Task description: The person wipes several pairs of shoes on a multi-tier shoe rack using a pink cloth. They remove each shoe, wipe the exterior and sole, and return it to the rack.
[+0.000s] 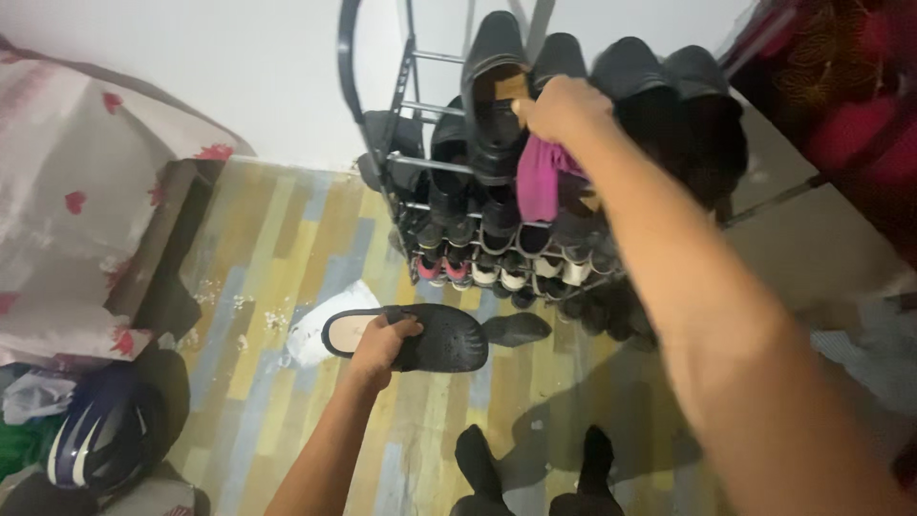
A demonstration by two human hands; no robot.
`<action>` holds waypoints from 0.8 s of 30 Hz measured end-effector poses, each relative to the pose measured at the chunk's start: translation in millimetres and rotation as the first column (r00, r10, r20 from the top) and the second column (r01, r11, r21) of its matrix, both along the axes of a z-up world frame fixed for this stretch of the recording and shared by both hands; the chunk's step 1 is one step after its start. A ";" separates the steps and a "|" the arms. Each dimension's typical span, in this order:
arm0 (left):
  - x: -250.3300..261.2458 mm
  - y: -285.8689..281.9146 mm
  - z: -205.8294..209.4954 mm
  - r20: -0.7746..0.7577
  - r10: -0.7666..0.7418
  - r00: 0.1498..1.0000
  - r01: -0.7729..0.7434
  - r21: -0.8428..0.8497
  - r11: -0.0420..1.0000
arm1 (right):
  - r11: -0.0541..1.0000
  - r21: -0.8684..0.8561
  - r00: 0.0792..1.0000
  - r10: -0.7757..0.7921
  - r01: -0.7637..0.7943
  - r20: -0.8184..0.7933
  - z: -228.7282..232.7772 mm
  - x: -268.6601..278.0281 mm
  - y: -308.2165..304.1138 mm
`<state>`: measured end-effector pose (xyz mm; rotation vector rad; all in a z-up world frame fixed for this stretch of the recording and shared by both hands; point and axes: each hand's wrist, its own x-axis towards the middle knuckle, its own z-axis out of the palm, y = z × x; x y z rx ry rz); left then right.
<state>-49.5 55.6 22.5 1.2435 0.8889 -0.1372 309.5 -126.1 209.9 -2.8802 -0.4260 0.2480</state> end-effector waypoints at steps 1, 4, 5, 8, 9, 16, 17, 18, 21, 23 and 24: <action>1.6 -2.6 -2.8 -0.002 -0.004 1.000 0.004 -0.002 1.000 | 0.999 -0.014 0.999 0.047 -0.047 0.010 3.7 15.2 -10.5; 9.0 -6.0 -12.5 0.045 0.000 0.999 0.002 -0.041 0.999 | 0.996 -0.052 0.995 0.077 -0.073 0.060 4.5 49.7 -60.5; 9.3 -7.4 -13.5 0.022 -0.005 1.000 0.005 -0.018 1.000 | 0.970 -0.173 0.976 0.191 -0.171 0.106 8.6 59.8 -82.2; 14.5 -11.8 -12.4 -0.001 -0.021 1.000 0.021 0.007 1.000 | 0.951 -0.283 0.985 0.151 -0.120 0.089 22.0 75.2 -143.9; 15.2 -13.6 -11.4 0.012 -0.022 1.000 0.022 -0.018 1.000 | 0.936 -0.347 0.996 0.082 -0.061 0.046 22.5 77.2 -156.8; 18.4 -24.7 -13.2 -0.042 -0.099 0.994 0.101 0.051 0.994 | 0.981 -0.121 0.984 -0.161 0.151 -0.080 -35.0 79.4 -211.4; 17.7 -25.9 -14.6 -0.050 -0.104 0.993 0.106 0.056 0.993 | 0.983 -0.008 0.976 -0.185 0.185 -0.118 -43.3 76.7 -212.9; 16.1 -28.2 -15.7 -0.059 -0.110 0.992 0.114 0.061 0.992 | 0.987 -0.025 0.984 -0.159 0.157 -0.085 -47.4 74.9 -212.2; 13.6 -33.0 -12.6 -0.067 -0.137 0.988 0.142 0.064 0.988 | 0.987 -0.049 0.988 -0.152 0.151 0.000 -43.7 60.5 -206.8; 15.4 -34.0 -6.2 -0.096 -0.144 0.985 0.151 0.070 0.986 | 0.970 -0.020 0.970 -0.240 0.241 0.043 -34.6 41.0 -201.0; 15.2 -34.3 -3.7 -0.127 -0.141 0.982 0.151 0.073 0.986 | 0.968 -0.014 0.967 -0.248 0.249 0.048 -28.5 33.1 -198.8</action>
